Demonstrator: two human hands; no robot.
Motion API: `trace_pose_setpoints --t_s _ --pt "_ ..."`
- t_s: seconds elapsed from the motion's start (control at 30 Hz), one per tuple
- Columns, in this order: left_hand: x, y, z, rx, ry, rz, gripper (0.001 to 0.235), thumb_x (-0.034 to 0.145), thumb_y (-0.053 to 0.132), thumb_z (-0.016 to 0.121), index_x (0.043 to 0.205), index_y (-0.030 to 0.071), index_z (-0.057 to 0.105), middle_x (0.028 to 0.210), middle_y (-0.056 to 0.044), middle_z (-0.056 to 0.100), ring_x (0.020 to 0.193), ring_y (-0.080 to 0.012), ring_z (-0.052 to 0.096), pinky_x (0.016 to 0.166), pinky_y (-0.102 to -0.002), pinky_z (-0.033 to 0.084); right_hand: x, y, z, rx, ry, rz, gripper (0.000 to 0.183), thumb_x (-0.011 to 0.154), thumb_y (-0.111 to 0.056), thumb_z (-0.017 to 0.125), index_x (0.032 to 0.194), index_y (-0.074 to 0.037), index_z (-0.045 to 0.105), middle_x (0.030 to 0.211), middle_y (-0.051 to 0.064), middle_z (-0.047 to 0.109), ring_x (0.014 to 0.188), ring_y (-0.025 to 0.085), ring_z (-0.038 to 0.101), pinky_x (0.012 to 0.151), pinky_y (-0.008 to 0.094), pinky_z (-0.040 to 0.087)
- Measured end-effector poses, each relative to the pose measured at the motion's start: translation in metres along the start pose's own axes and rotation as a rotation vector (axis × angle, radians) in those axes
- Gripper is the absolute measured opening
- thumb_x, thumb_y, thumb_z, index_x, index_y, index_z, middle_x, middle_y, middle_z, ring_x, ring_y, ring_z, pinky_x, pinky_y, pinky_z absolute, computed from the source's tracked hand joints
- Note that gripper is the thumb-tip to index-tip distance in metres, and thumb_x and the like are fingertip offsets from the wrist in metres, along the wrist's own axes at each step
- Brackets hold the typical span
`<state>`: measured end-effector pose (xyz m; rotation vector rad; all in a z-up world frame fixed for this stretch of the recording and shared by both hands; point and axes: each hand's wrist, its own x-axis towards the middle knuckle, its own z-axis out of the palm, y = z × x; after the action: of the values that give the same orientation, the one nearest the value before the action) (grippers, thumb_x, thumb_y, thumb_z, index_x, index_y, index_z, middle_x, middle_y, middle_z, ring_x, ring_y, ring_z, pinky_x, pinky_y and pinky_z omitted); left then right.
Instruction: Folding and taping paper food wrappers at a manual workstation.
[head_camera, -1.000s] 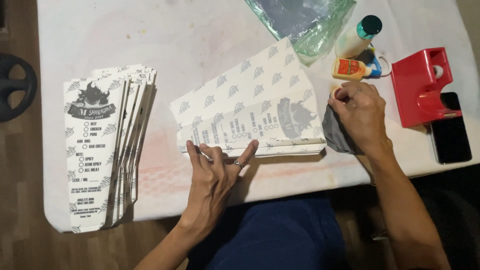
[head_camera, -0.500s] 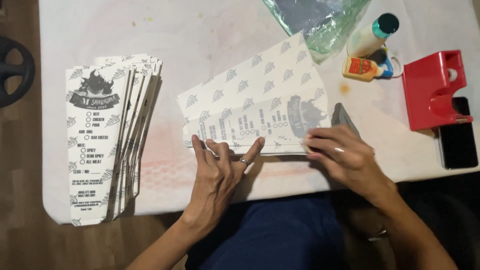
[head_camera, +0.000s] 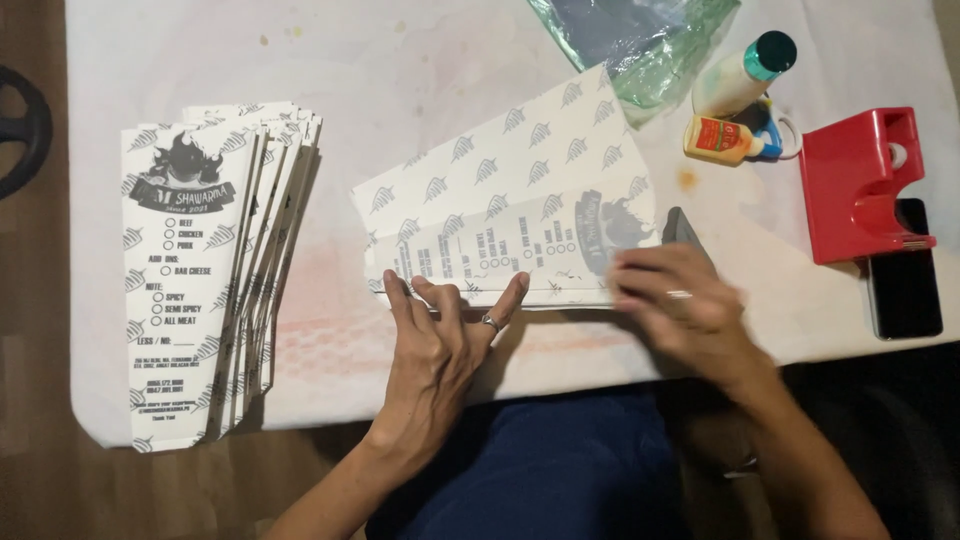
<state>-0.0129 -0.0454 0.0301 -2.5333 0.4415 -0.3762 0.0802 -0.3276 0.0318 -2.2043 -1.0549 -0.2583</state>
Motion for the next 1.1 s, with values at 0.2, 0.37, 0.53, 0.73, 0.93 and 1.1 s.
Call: trace_pose_setpoints --t_s 0.2,0.37,0.53,0.73,0.93,1.1 --pt "0.002 0.004 0.003 0.048 -0.003 0.022 0.106 0.085 -0.018 0.060 0.166 0.018 0.002 0.090 -0.028 0.070 0.096 -0.0395 0.068 0.102 -0.068 0.047 -0.010 0.000 -0.017 -0.036 0.043 0.018 0.025 0.085 0.001 0.083 0.108 0.002 0.073 0.115 0.020 0.074 0.107 0.031 0.071 0.098 0.040 0.056" --pt "0.001 0.007 0.005 -0.149 0.148 -0.092 0.079 0.081 0.026 0.065 0.152 0.017 0.032 0.098 -0.035 0.065 0.089 -0.0442 0.070 0.104 -0.069 0.046 0.049 -0.032 0.041 0.144 -0.010 -0.175 0.020 0.090 -0.010 0.078 0.107 0.000 0.074 0.110 0.018 0.075 0.099 0.035 0.073 0.089 0.043 0.058" --pt "-0.011 0.015 0.039 -0.408 0.443 -0.273 0.063 0.096 0.053 0.052 0.123 -0.002 0.065 0.104 -0.037 0.064 0.093 -0.0509 0.069 0.099 -0.068 0.050 0.078 -0.040 0.067 0.196 0.028 -0.228 0.024 0.097 -0.020 0.071 0.112 -0.003 0.074 0.098 0.013 0.075 0.086 0.034 0.071 0.082 0.044 0.059" --pt "-0.011 0.015 0.050 -0.543 0.577 -0.350 0.069 0.103 0.057 0.038 0.120 -0.003 0.069 0.102 -0.030 0.067 0.096 -0.0453 0.069 0.099 -0.073 0.049 0.076 -0.033 0.060 0.193 -0.076 -0.202 0.035 0.094 -0.025 0.072 0.118 0.001 0.070 0.095 0.014 0.073 0.084 0.032 0.069 0.078 0.041 0.060" --pt "-0.011 0.017 0.053 -0.553 0.640 -0.417 0.073 0.100 0.058 0.041 0.121 -0.006 0.068 0.103 -0.027 0.069 0.095 -0.0417 0.071 0.099 -0.069 0.052 0.097 -0.051 0.091 0.158 -0.036 -0.271 0.040 0.095 -0.026 0.074 0.123 0.001 0.065 0.094 0.013 0.069 0.084 0.030 0.067 0.078 0.039 0.060" --pt "-0.011 0.014 0.048 -0.555 0.631 -0.457 0.070 0.102 0.053 0.039 0.133 -0.005 0.064 0.103 -0.021 0.069 0.095 -0.0359 0.072 0.105 -0.077 0.037 0.089 -0.052 0.059 0.167 -0.153 -0.166 0.044 0.089 -0.025 0.079 0.119 0.002 0.062 0.087 0.015 0.066 0.080 0.033 0.069 0.073 0.043 0.061"
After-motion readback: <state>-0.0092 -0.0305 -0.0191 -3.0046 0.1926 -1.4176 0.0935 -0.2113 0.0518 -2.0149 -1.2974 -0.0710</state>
